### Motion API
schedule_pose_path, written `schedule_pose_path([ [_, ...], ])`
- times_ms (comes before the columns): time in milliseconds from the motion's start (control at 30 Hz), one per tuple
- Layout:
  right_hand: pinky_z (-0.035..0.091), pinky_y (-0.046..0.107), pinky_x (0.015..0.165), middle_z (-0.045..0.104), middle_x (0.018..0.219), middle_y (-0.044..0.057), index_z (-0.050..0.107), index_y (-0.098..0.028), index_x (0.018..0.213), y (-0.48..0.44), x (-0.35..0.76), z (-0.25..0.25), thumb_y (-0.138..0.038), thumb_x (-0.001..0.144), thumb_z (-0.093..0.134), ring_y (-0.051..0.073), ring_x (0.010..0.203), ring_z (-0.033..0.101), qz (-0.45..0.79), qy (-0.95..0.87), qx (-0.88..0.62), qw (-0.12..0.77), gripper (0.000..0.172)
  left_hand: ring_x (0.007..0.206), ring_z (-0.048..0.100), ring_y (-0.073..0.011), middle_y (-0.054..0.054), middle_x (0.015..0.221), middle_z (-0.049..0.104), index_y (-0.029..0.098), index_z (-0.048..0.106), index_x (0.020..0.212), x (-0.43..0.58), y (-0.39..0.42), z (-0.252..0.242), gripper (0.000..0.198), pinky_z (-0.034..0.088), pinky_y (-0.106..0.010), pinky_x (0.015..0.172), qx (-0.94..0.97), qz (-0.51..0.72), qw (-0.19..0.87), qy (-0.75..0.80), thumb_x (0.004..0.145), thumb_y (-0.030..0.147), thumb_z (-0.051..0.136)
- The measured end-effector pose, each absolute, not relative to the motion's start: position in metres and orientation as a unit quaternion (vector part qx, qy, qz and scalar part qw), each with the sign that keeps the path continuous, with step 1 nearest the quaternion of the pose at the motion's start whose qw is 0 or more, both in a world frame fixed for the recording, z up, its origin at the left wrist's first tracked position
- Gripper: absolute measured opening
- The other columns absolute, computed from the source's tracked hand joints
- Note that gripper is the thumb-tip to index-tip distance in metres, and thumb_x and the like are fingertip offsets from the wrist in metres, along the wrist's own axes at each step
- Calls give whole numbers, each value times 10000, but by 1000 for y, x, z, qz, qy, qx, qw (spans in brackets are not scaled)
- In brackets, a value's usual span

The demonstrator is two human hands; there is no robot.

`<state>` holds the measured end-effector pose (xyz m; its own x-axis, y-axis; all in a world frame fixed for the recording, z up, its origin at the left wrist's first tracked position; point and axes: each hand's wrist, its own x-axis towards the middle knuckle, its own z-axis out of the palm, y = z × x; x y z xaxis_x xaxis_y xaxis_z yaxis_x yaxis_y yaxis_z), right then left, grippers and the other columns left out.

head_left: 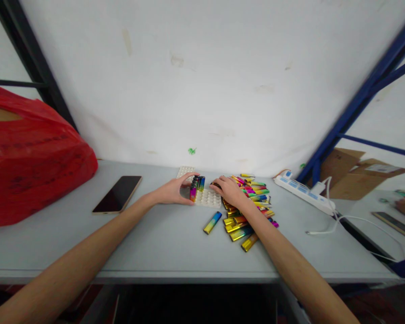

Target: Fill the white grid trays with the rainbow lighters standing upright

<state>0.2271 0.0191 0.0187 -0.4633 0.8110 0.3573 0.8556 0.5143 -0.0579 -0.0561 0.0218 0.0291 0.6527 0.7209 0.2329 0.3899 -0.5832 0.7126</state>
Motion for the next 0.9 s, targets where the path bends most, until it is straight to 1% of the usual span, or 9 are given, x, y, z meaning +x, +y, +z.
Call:
schedule_pose_path([
  [67,407,372,1048,720,1099,106,751,-190,1133,19,226,21,-403,1095,518,245,1085,637,-84,-843,-488,211,318,1340,637,-322,-118,1446,657,257,338,1598,-56,22,29,1098,456,-457,1171,850,260,324,324,689,472,916],
  [133,427,359,1006,714,1069,112,768,-194,1051,19,226,24,-424,1089,519,252,1073,629,-85,-819,-498,273,341,1349,631,-314,-118,1477,633,263,330,1598,-55,22,28,1094,447,-460,1183,849,262,331,318,695,467,913],
  [233,454,317,843,688,868,74,730,-197,880,17,227,27,-488,1095,458,219,872,627,-33,-772,-519,365,452,1370,615,-309,-115,1528,591,272,334,1598,-55,22,27,1081,434,-456,1200,850,267,334,308,704,468,908],
  [367,422,284,653,577,613,-14,590,-224,724,16,227,27,-634,1056,409,162,601,530,116,-702,-522,470,558,1371,615,-320,-111,1528,595,273,335,1603,-56,24,26,1092,440,-457,1194,852,267,324,314,698,470,914],
  [500,453,271,578,647,629,-2,577,-230,725,16,225,24,-749,903,586,150,557,546,324,-611,-463,554,548,1368,619,-316,-112,1516,607,266,328,1600,-56,25,25,1090,439,-451,1194,851,264,328,313,701,452,916],
  [567,493,265,579,711,686,18,604,-223,765,14,223,24,-708,826,716,144,563,579,422,-558,-426,573,501,1372,616,-311,-109,1527,596,269,324,1600,-56,24,25,1094,435,-443,1200,851,264,329,314,698,440,919],
  [667,580,278,676,783,793,48,624,-219,821,9,220,27,-548,766,849,153,652,680,525,-489,-381,583,402,1375,614,-318,-104,1531,593,275,330,1601,-56,24,26,1091,438,-449,1198,851,265,326,315,698,445,918],
  [767,624,307,811,819,920,65,633,-219,862,5,216,31,-391,761,883,157,765,743,579,-456,-346,581,320,1380,607,-333,-115,1525,598,259,336,1598,-56,23,26,1090,441,-452,1195,852,264,324,316,696,454,915],
  [900,622,309,867,818,986,63,657,-215,1004,-1,212,34,-295,765,871,169,854,775,600,-453,-317,578,331,1366,617,-334,-120,1499,623,245,330,1594,-56,24,26,1082,446,-452,1188,852,260,327,316,704,449,909],
])
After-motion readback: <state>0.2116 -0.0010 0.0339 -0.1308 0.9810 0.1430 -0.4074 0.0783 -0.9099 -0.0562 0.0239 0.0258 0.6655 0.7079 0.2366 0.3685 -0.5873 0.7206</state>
